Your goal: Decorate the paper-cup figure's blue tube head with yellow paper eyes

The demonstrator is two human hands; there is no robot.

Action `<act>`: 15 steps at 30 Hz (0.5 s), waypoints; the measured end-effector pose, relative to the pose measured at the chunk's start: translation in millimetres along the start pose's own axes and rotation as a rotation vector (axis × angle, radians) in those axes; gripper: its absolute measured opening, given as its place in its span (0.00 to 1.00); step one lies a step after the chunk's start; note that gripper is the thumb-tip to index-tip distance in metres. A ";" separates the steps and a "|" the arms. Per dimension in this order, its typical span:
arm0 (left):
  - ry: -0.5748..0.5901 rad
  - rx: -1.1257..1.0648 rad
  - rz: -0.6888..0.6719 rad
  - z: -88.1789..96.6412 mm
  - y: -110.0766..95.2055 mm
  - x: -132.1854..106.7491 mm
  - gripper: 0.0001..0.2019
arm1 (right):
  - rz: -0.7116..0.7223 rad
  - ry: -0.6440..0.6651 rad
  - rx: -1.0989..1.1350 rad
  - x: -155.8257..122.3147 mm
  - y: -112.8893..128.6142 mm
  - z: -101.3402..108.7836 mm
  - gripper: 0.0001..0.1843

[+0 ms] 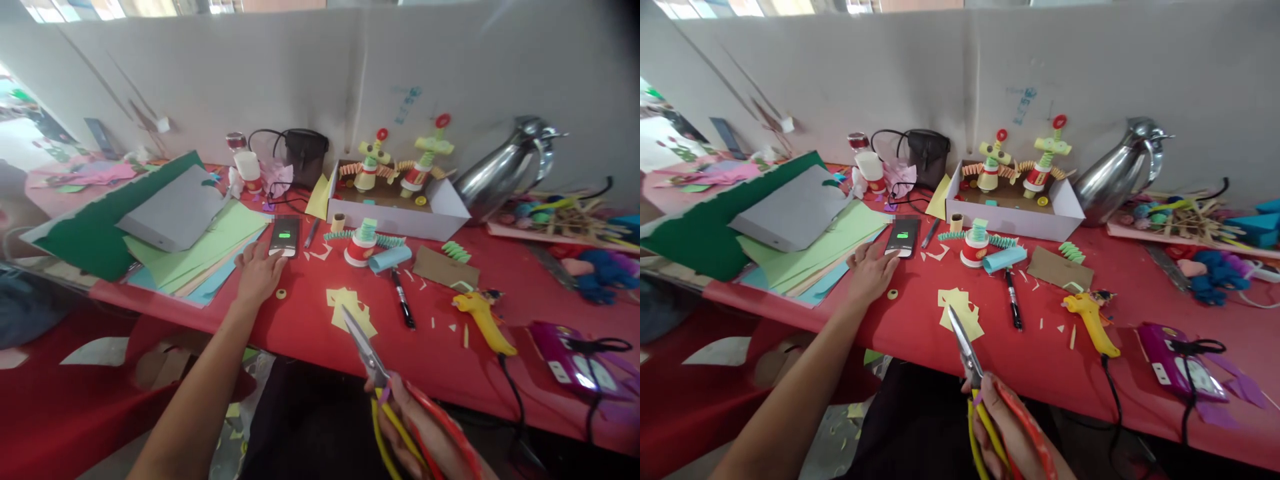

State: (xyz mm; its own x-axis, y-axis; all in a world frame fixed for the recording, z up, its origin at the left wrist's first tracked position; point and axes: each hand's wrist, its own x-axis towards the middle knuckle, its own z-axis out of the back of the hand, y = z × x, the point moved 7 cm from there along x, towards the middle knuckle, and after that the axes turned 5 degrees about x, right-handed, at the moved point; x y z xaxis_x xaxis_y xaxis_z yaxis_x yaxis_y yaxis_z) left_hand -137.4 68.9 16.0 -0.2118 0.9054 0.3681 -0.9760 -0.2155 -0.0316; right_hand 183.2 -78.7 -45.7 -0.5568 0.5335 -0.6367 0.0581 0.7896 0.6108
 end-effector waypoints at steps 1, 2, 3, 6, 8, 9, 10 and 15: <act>0.001 0.000 0.000 0.3 -0.2 -0.3 0.22 | 0.029 -0.003 -0.005 0.4 0.2 -3.2 0.42; 0.000 -0.001 0.000 0.7 -0.3 -0.6 0.22 | 0.052 -0.004 -0.010 -0.3 -0.4 -5.5 0.42; -0.002 -0.002 0.000 1.0 -0.4 -0.9 0.22 | 0.067 -0.002 -0.015 -1.9 -1.8 -6.9 0.41; -0.013 0.010 -0.010 2.1 -2.0 -1.3 0.21 | 0.084 -0.015 -0.010 -7.1 -7.7 -3.5 0.37; -0.027 0.036 -0.028 3.5 -4.5 -1.5 0.20 | 0.102 -0.039 -0.002 -7.8 -10.4 2.6 0.35; -0.037 0.049 -0.041 4.6 -6.2 -1.6 0.19 | 0.111 -0.048 0.000 -7.0 -11.3 5.2 0.34; -0.049 0.059 -0.053 5.8 -7.8 -1.8 0.19 | 0.119 -0.053 -0.002 -6.0 -11.9 7.1 0.31; -0.051 0.062 -0.070 8.0 -12.9 -2.8 0.18 | 0.164 -0.035 -0.052 -13.9 -10.6 4.6 0.20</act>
State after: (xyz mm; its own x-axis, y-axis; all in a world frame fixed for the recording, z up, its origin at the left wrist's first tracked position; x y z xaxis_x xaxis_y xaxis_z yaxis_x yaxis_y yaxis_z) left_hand -123.8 66.2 22.9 -0.1392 0.8994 0.4144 -0.9829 -0.1763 0.0526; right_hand 194.1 -93.1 -45.4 -0.5138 0.6651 -0.5420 0.1028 0.6749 0.7307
